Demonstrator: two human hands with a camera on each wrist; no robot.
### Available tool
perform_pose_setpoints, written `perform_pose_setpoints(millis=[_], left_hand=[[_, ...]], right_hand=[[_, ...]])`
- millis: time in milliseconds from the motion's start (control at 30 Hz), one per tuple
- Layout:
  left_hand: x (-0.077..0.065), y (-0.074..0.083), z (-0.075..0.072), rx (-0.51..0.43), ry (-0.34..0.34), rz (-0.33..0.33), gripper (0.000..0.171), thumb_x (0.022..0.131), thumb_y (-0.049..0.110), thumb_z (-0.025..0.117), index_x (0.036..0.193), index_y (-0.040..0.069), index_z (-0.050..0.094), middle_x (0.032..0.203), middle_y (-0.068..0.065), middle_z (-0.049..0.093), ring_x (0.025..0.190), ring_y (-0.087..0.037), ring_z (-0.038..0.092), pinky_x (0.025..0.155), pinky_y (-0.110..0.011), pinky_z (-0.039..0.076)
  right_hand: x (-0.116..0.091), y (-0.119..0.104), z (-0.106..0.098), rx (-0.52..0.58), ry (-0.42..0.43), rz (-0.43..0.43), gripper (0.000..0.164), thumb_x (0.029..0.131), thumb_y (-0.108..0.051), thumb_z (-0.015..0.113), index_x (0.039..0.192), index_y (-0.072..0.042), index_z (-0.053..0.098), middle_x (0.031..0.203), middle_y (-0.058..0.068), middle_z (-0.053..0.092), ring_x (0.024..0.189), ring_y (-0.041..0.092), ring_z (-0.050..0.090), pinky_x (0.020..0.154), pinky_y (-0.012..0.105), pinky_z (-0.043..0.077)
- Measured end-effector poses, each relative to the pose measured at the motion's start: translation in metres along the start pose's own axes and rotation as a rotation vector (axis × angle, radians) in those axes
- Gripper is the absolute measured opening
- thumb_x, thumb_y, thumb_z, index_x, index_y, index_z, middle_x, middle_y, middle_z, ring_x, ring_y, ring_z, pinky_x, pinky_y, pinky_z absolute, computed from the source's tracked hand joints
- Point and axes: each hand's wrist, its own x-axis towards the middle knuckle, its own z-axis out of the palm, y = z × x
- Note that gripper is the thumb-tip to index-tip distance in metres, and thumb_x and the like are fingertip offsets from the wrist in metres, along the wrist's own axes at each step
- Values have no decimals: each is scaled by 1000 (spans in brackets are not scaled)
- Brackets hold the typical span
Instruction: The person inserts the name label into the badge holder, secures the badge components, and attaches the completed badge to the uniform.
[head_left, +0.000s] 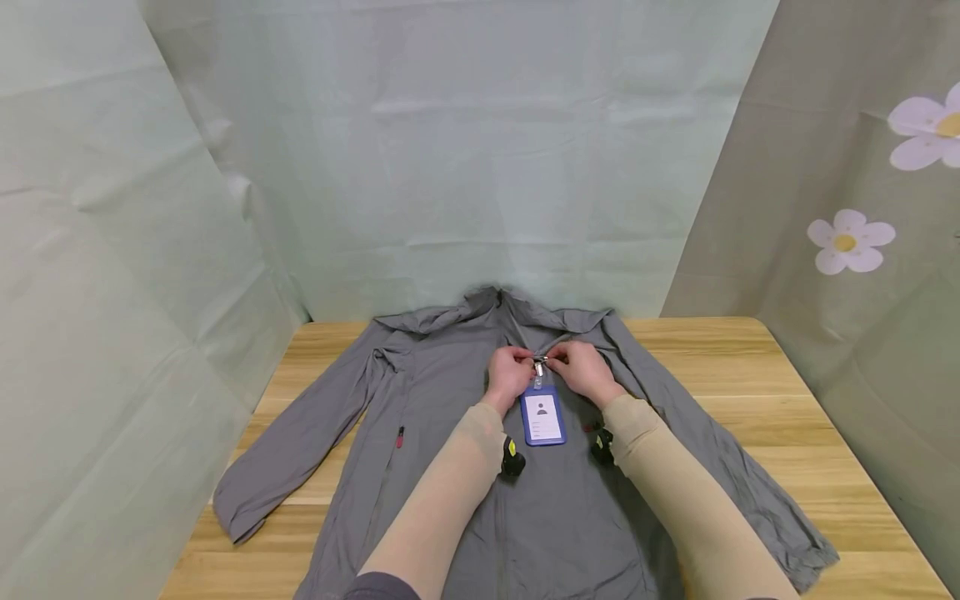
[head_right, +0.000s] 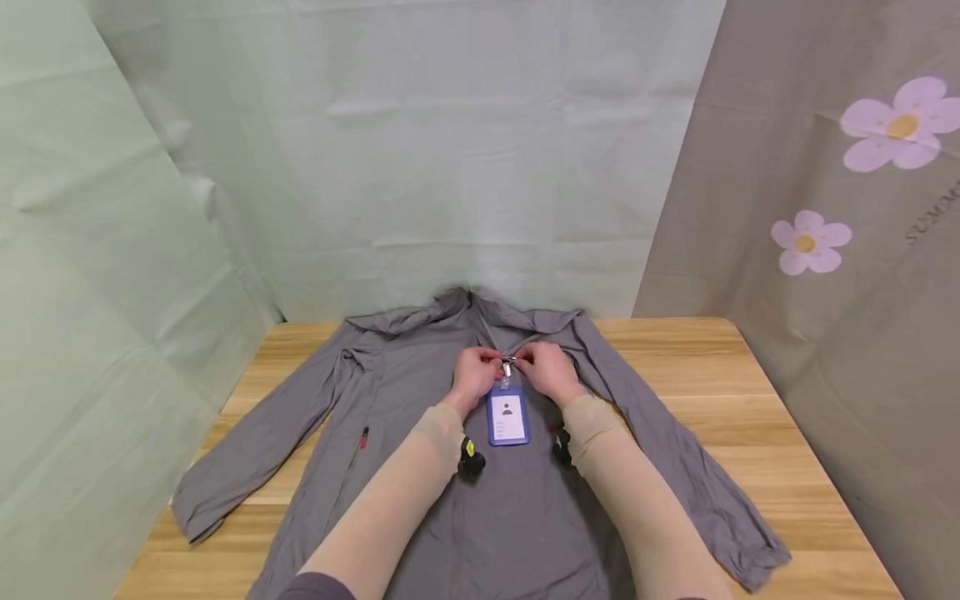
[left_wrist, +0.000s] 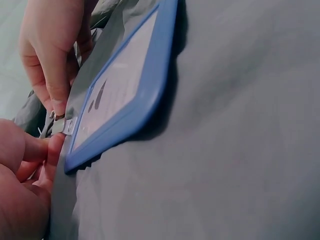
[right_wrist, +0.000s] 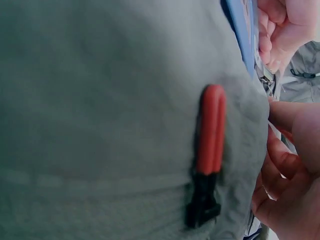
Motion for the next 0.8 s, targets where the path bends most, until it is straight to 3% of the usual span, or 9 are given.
perform_pose_setpoints(millis=[133,300,800], left_hand=[[1,-1,-1,-18,-3,8,16,101,0,66,108,-6,79,86,-12,74,65,-9,66,64,-25,58],[2,-3,-1,-113,-12,-5,21,105,12,68,115,-4,77,97,-15,76,66,-9,67,66,-24,59],[8,-3,-2,-147,-62,-45,16,103,2,69,114,-3,80,97,-13,75,70,-11,68,65,-22,58]], right_hand=[[1,1,1,9,3,8,14,105,-20,74,105,-8,80,104,8,77,89,25,69,82,46,57],[2,3,1,28,17,-1,15,105,-21,73,106,-7,80,103,7,77,89,24,69,81,46,56],[3,2,1,92,18,64,17,106,-24,70,108,-9,79,103,7,76,88,24,65,81,45,54]])
